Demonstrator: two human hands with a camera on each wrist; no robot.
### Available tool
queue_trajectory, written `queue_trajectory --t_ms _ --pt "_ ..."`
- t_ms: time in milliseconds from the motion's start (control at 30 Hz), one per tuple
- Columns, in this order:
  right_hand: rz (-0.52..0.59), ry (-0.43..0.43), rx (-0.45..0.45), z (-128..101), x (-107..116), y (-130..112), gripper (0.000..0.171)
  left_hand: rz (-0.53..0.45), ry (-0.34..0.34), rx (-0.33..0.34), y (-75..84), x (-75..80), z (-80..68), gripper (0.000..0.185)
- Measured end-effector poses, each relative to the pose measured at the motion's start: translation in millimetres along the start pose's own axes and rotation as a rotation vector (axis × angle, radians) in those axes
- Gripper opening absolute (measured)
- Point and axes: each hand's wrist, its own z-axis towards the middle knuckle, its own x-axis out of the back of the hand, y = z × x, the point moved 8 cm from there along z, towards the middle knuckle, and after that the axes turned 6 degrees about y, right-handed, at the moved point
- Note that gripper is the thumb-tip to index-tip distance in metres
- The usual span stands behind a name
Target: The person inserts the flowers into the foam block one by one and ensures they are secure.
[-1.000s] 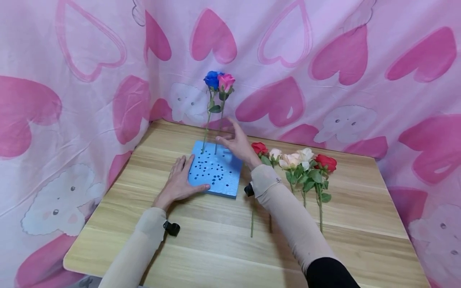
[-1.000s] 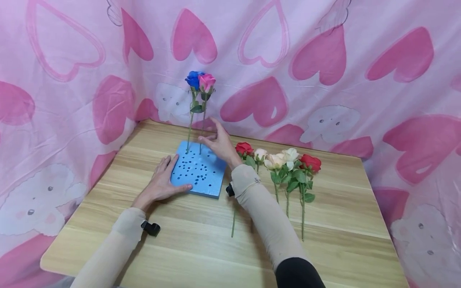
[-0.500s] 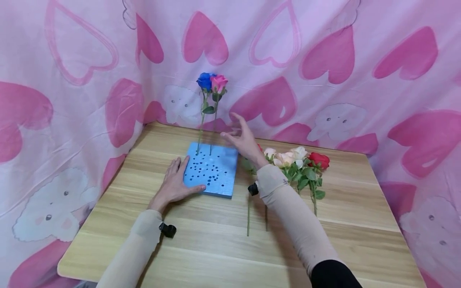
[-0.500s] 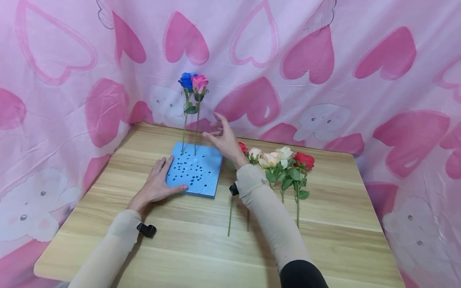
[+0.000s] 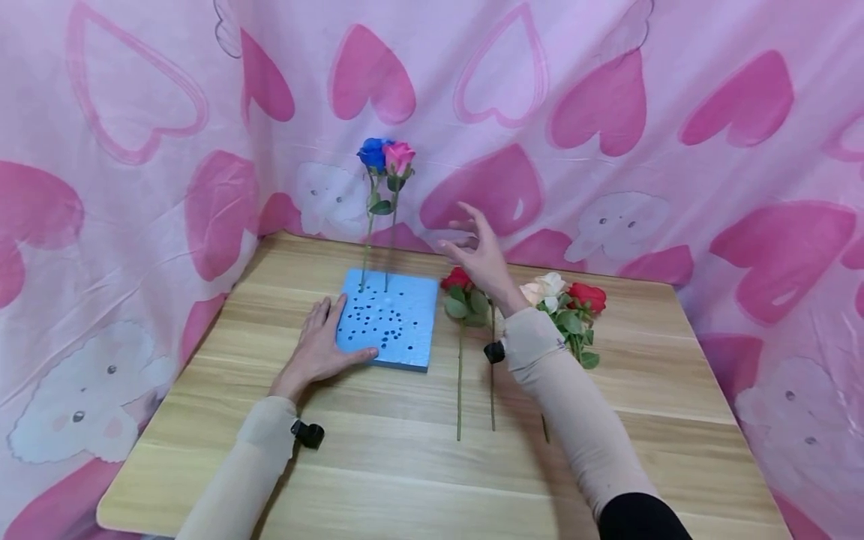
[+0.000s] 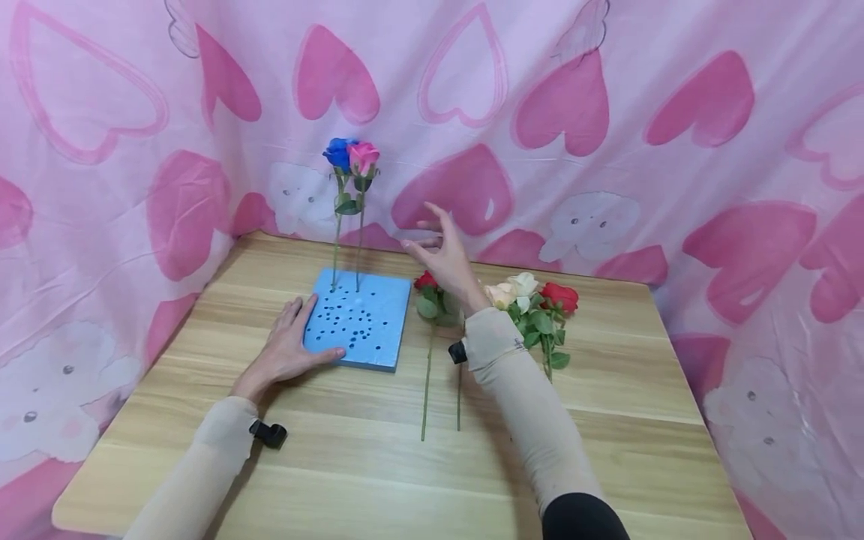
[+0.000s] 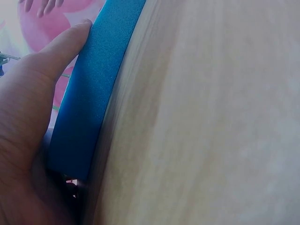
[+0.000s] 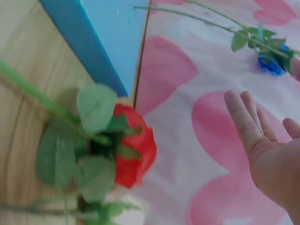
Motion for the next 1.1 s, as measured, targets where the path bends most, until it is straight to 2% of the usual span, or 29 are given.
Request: queue_trajectory --t_ms 333,700,1100 --pt "-0.004 0.084 0.034 -12.5 54.0 -10.9 0.08 0.003 -0.017 0.004 -0.8 -2.3 0.8 0.134" --pt "0.012 0.169 0.041 -28.0 101.1 -28.2 0.08 -0.007 -0.032 0.012 -2.2 -3.6 1.2 0.133" --pt "0.096 0.277 0.053 -40.3 166.4 -15.5 0.083 -0.002 -0.03 0.018 -4.4 -2.3 1.4 0.134"
